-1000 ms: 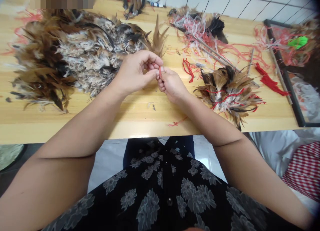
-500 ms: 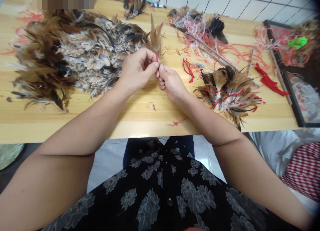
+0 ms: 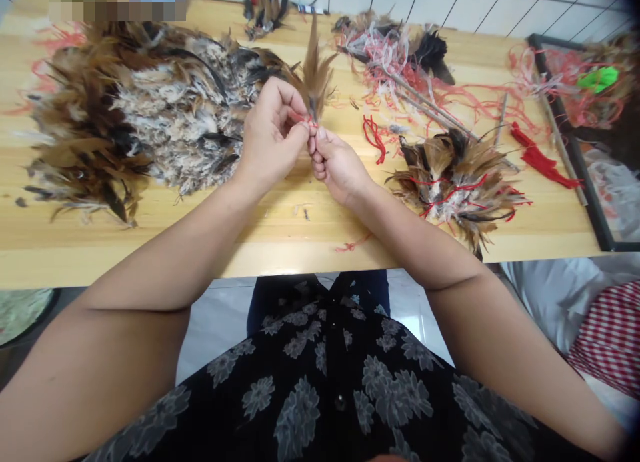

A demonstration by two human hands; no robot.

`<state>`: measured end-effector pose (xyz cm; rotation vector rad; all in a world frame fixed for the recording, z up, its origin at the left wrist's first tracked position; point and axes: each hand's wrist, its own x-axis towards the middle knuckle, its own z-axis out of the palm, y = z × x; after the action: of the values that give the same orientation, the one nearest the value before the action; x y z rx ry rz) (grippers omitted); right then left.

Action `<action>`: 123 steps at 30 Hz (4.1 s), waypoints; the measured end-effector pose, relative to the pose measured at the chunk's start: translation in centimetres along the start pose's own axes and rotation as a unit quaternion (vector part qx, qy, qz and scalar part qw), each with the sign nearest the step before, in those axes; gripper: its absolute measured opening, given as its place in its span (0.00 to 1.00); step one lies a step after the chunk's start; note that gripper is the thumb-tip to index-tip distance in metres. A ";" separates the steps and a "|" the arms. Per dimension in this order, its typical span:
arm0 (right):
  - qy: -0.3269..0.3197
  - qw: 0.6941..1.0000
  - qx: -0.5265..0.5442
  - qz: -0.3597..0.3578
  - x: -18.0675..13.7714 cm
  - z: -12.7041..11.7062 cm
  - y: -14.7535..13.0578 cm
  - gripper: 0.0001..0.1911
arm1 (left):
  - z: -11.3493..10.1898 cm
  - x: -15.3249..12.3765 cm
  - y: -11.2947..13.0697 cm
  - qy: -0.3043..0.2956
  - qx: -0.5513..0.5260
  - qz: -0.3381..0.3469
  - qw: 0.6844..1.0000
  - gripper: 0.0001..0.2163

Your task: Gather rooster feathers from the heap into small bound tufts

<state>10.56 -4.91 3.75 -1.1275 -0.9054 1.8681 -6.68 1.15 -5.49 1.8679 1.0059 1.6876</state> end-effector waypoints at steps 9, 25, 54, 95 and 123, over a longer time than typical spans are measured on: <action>0.010 0.998 0.060 0.032 -0.9 0.3 -1.1 0.29 | -0.8 0.3 -0.3 -0.054 -0.073 -0.042 0.995 0.25; -0.009 0.988 0.129 0.083 -0.7 0.3 -0.9 0.28 | -1.2 0.2 -0.3 -0.056 -0.099 -0.042 0.993 0.21; 0.003 0.988 0.133 0.079 -1.4 1.2 -0.8 0.31 | -0.1 -0.9 2.2 0.000 0.045 -0.002 0.999 0.07; 0.051 0.932 -0.269 -0.238 0.4 -2.5 -2.4 0.19 | -0.6 0.3 -6.7 0.014 -0.133 -0.057 0.989 0.49; -0.001 0.777 -0.588 -0.224 1.3 -3.0 -3.2 0.20 | -0.2 -0.6 7.0 -0.022 -0.192 -0.295 0.936 0.35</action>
<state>13.64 -1.76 4.90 -1.3597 -2.2510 0.7696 -5.25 -3.80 -0.76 1.1879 0.9992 1.3473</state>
